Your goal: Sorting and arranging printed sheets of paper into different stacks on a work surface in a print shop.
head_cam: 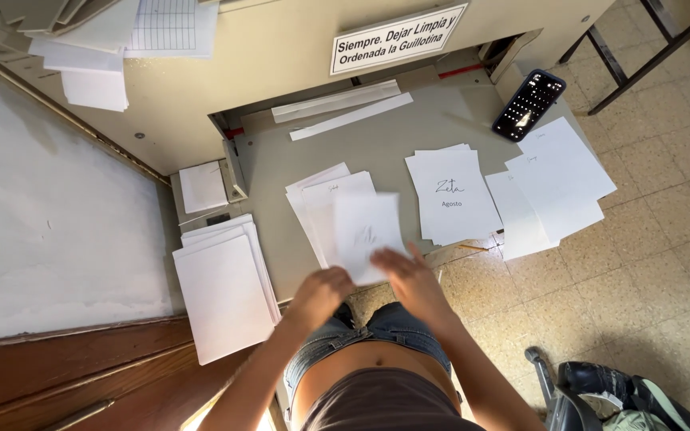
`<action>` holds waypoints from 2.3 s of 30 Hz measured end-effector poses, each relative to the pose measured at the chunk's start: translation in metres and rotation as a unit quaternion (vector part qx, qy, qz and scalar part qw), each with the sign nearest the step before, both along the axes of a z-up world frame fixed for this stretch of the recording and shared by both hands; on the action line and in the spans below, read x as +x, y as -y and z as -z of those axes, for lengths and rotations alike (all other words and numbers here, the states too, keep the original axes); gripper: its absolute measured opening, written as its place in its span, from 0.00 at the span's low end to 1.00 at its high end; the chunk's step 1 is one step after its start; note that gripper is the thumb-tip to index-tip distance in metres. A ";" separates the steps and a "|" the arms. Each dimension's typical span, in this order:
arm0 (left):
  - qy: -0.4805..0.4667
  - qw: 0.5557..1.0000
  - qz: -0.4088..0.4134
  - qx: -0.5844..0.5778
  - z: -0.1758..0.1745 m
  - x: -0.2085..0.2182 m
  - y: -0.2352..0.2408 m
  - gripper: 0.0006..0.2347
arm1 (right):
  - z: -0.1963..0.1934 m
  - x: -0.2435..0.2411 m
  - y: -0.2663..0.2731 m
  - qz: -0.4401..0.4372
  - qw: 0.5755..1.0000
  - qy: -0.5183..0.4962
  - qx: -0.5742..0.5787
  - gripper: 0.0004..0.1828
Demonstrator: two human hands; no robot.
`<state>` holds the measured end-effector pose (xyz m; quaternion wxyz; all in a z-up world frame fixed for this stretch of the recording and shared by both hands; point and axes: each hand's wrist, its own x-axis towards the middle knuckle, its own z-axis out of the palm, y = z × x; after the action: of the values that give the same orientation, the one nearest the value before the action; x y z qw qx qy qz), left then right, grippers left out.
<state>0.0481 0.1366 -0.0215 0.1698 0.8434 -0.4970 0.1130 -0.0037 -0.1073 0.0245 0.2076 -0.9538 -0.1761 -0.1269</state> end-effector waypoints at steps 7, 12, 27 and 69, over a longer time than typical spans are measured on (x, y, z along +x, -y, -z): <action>-0.038 0.993 -0.066 -0.088 -0.011 -0.045 -0.004 0.04 | -0.028 -0.041 -0.008 0.007 0.996 -0.089 0.026 0.19; -0.032 0.984 -0.090 -0.150 -0.017 -0.049 -0.002 0.05 | -0.019 -0.052 -0.006 0.338 0.905 -0.049 0.256 0.20; 0.064 0.957 -0.200 -0.200 0.009 -0.053 0.003 0.04 | -0.030 -0.039 -0.032 0.094 0.993 0.037 0.053 0.12; 0.085 0.957 0.045 -0.273 -0.133 -0.076 0.017 0.08 | -0.035 -0.029 -0.007 0.197 0.976 0.052 0.077 0.27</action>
<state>-0.0283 0.1197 0.1120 0.3555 0.7290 -0.4973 0.3080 -0.0324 -0.1005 0.0594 0.2418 -0.9431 0.0146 -0.2278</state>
